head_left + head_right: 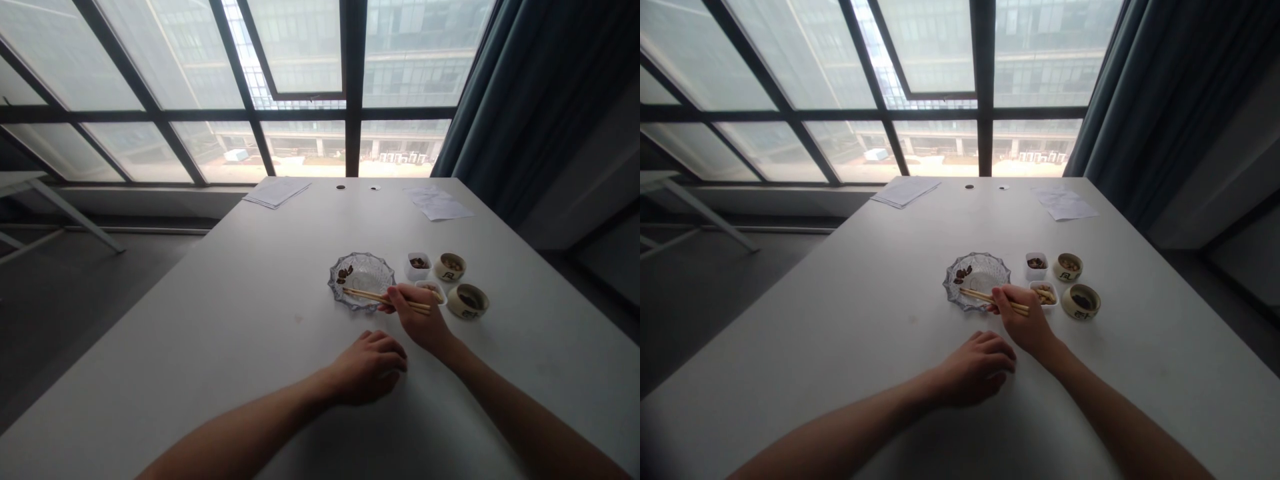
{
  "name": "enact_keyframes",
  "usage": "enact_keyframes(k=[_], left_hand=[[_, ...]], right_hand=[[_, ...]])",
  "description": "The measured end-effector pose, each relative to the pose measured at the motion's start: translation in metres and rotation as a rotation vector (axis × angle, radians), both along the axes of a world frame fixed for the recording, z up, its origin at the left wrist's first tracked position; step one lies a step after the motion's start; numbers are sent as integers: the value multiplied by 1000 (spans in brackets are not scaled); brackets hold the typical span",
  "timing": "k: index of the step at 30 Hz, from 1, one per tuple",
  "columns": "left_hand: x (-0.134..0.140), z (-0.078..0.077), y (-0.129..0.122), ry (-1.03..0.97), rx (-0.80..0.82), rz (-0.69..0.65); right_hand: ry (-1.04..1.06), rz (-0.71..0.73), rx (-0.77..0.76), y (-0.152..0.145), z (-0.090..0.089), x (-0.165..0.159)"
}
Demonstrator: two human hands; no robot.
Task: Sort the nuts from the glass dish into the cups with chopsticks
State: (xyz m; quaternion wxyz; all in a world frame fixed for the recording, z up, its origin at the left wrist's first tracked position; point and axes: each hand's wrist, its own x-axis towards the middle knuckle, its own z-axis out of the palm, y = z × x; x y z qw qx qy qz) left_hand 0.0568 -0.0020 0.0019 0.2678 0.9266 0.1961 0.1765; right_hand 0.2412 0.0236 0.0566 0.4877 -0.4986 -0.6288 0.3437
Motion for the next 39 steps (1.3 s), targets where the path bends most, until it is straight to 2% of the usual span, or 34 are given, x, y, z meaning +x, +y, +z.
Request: enact_keyframes(k=[7, 39], left_hand=[[-1, -1, 0, -3, 9, 3], [-1, -3, 0, -22, 9, 17]], right_hand=[[-110, 123, 16, -4, -3, -1], [-108, 138, 29, -3, -6, 0]])
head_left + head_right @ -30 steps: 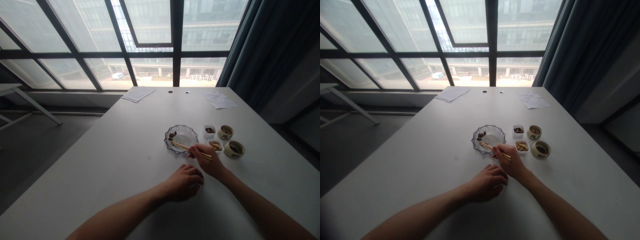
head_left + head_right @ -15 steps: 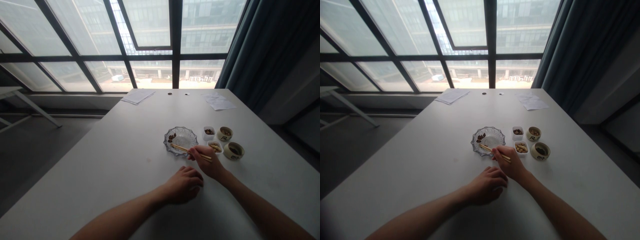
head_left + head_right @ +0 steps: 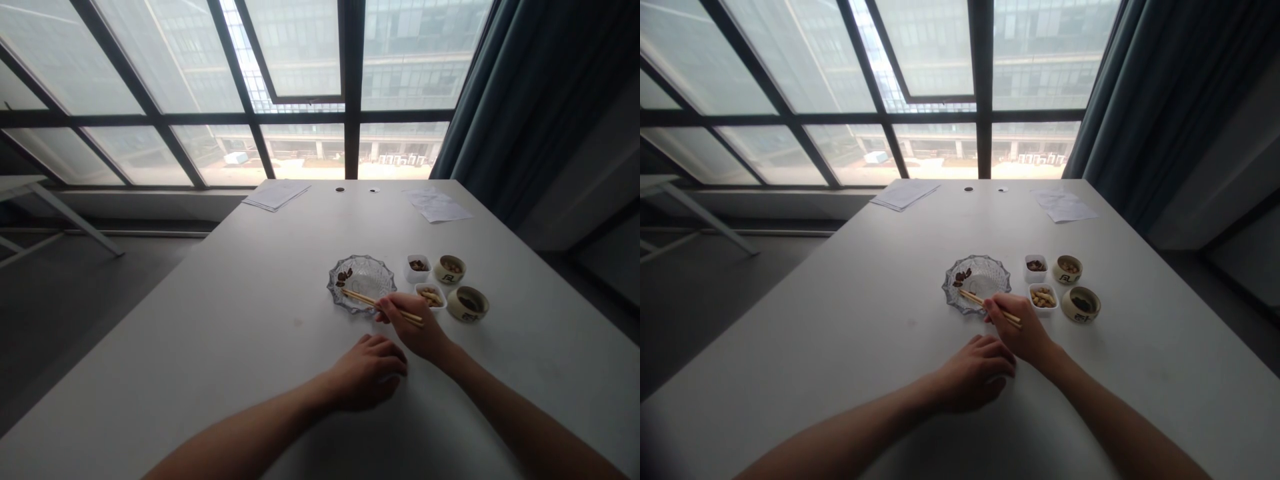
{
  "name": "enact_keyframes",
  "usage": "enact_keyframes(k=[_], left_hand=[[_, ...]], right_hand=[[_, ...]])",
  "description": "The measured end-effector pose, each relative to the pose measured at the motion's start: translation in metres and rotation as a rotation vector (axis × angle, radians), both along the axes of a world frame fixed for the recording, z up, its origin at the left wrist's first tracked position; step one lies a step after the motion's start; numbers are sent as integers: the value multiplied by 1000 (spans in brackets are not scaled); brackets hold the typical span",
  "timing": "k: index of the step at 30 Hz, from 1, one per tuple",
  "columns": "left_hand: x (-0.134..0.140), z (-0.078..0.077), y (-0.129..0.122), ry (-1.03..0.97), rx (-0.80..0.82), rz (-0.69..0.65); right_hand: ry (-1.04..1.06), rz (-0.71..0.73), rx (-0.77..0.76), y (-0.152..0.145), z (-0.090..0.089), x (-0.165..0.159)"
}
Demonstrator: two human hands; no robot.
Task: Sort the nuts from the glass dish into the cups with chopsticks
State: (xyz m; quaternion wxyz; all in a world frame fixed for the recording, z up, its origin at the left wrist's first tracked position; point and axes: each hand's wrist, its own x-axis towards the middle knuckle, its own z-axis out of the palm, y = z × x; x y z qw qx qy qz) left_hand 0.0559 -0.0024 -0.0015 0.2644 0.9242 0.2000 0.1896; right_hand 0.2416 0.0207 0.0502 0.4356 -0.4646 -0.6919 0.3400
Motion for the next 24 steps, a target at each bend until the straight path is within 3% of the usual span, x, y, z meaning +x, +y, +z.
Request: enact_keyframes(k=[24], left_hand=[[0, -1, 1, 14, 10, -14]], right_hand=[[8, -19, -5, 0, -3, -2]])
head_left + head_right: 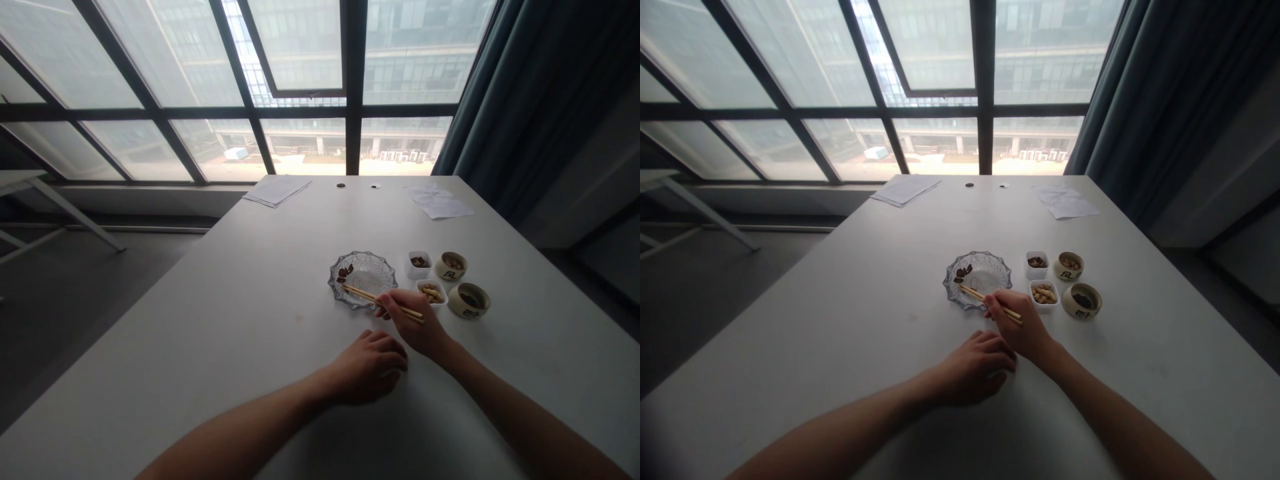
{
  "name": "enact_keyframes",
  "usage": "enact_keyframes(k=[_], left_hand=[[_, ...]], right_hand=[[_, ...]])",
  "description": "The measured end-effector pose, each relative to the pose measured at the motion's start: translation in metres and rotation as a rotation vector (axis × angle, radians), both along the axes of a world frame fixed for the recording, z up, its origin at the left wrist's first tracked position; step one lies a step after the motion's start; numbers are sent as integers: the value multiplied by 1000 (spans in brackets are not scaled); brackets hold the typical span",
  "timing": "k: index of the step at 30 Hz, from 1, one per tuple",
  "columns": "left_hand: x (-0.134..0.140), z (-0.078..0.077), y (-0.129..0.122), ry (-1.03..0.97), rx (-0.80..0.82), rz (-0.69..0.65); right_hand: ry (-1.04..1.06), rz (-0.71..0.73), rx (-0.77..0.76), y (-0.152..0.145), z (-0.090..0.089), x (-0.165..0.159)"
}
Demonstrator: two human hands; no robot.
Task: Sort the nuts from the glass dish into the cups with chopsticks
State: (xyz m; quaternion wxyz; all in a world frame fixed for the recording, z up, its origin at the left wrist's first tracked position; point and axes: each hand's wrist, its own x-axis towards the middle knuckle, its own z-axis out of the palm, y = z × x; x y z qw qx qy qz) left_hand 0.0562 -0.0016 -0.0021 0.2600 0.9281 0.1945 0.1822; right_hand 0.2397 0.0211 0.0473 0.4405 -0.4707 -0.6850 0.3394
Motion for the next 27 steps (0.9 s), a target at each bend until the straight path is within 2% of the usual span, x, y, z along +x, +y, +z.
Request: enact_keyframes(k=[27], left_hand=[[0, 2, 0, 32, 16, 3]], right_hand=[[-22, 15, 24, -1, -3, -3]])
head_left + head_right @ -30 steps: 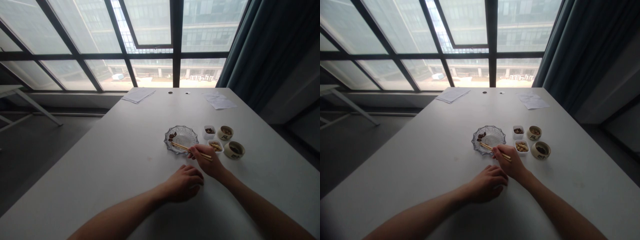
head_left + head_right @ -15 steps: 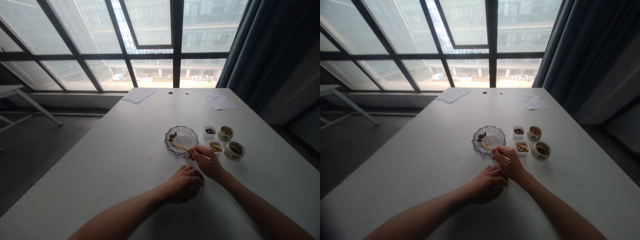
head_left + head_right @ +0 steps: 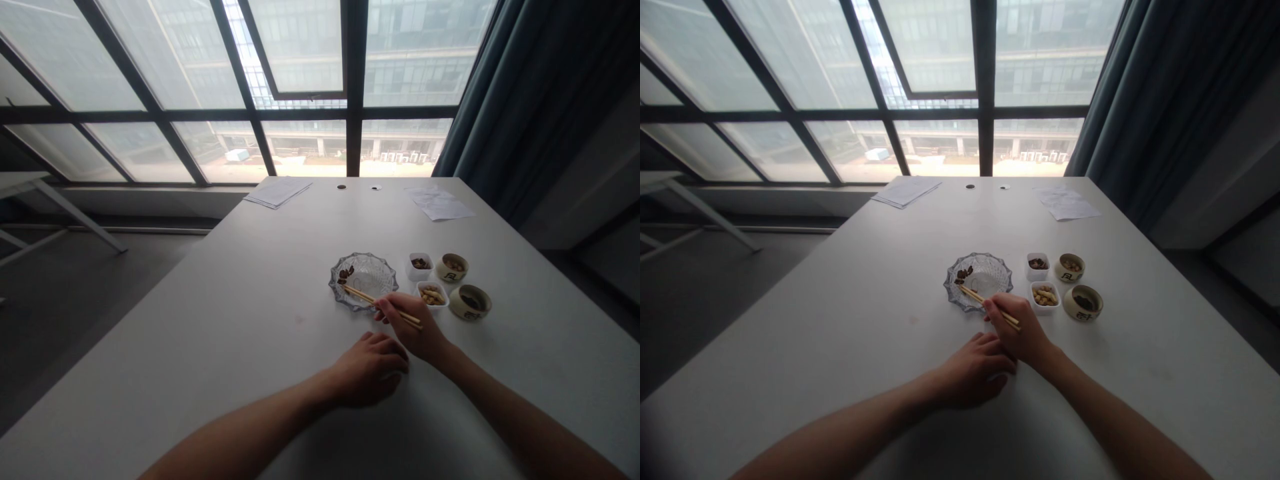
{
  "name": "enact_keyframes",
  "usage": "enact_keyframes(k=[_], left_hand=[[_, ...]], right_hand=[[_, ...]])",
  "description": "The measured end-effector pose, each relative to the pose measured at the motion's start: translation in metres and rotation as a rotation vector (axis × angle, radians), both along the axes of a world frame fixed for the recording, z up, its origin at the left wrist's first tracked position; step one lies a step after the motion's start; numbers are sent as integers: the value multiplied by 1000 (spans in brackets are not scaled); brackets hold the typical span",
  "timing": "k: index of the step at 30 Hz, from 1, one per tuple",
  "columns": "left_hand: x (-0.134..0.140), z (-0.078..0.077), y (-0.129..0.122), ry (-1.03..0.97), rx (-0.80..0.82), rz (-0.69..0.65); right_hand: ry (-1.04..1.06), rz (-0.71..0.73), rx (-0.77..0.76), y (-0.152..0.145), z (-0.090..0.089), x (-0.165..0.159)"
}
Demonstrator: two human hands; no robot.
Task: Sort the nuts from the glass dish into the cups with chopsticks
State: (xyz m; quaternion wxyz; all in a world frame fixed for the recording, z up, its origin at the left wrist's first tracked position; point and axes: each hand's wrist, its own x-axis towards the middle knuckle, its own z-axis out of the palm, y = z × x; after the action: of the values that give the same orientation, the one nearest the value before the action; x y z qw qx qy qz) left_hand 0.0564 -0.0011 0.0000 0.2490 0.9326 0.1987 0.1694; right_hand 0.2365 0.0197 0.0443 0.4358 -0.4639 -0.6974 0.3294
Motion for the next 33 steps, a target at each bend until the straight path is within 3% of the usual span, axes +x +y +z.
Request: enact_keyframes(k=[6, 11, 17, 21, 33], left_hand=[[0, 0, 0, 4, 1, -2], [0, 1, 0, -11, -5, -7], [0, 1, -1, -25, -18, -6], [0, 1, -1, -16, -14, -2], [0, 1, -1, -29, -19, 7]], right_hand=[[7, -7, -4, 1, -1, 1], [135, -41, -36, 3, -1, 3], [347, -132, -157, 7, 20, 11], [365, -188, -186, 11, 30, 19], [296, -98, -179, 12, 14, 14]])
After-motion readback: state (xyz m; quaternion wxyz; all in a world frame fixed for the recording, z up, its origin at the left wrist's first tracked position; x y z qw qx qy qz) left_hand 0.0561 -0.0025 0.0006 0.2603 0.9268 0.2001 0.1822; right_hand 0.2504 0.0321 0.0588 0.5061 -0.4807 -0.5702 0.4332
